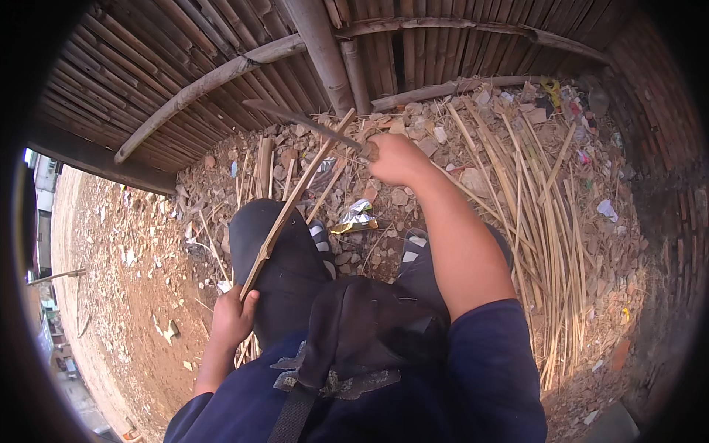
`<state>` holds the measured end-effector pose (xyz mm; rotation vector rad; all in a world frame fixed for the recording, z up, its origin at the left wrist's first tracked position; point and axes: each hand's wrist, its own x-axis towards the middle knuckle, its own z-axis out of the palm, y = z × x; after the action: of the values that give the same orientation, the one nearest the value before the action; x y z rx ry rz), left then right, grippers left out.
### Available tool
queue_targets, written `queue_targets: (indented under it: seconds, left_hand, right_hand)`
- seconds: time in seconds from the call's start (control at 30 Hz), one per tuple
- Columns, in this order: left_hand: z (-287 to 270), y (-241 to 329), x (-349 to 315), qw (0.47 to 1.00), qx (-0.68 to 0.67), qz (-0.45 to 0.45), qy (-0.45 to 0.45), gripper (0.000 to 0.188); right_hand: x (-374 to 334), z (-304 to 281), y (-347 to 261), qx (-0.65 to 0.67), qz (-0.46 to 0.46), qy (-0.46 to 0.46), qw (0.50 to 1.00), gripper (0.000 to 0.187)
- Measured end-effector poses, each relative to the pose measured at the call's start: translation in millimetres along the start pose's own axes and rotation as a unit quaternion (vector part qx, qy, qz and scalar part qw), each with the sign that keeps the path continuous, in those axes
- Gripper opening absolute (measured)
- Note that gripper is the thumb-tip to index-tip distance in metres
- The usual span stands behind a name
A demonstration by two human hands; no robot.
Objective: The person strips thin layers from bamboo stalks using a blade held in their right hand.
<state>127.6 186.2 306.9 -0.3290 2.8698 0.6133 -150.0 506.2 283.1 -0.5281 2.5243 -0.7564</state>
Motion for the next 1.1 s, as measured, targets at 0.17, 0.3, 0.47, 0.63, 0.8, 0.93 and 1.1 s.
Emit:
queue_targets:
  seconds: [0.17, 0.3, 0.47, 0.63, 0.8, 0.93, 1.1]
  left_hand:
    - [-0.6, -2.6, -0.6, 0.999, -0.032, 0.003, 0.018, 0.048]
    - [-1.1, 0.2, 0.1, 0.999, -0.039, -0.007, -0.005, 0.048]
    - [1.4, -4.7, 0.0, 1.0, -0.021, -0.018, -0.003, 0.047]
    - [-3.2, 1.1, 1.5, 0.999, -0.034, -0.004, 0.008, 0.046]
    - [-1.1, -5.1, 1.4, 0.997, -0.078, -0.011, -0.003, 0.049]
    - [-1.5, -6.0, 0.6, 0.995, -0.091, -0.034, -0.016, 0.053]
    - [-4.4, -8.7, -1.0, 0.99, -0.122, -0.072, -0.025, 0.059]
  right_hand:
    - [-3.4, 3.9, 2.4, -0.014, 0.023, 0.147, 0.989, 0.038]
    - [-23.5, 8.6, -31.7, -0.1, -0.067, 0.05, 0.991, 0.035]
    - [-3.8, 6.6, -1.9, -0.032, -0.056, 0.001, 0.998, 0.032]
    - [12.0, -3.2, 47.4, 0.05, 0.084, 0.178, 0.979, 0.044]
    - [-12.0, -12.2, 10.9, 0.036, 0.114, 0.252, 0.96, 0.057]
    - [-17.4, -19.8, 16.6, 0.103, 0.084, 0.326, 0.936, 0.057]
    - [-28.6, -4.7, -21.7, 0.086, -0.07, 0.162, 0.981, 0.045]
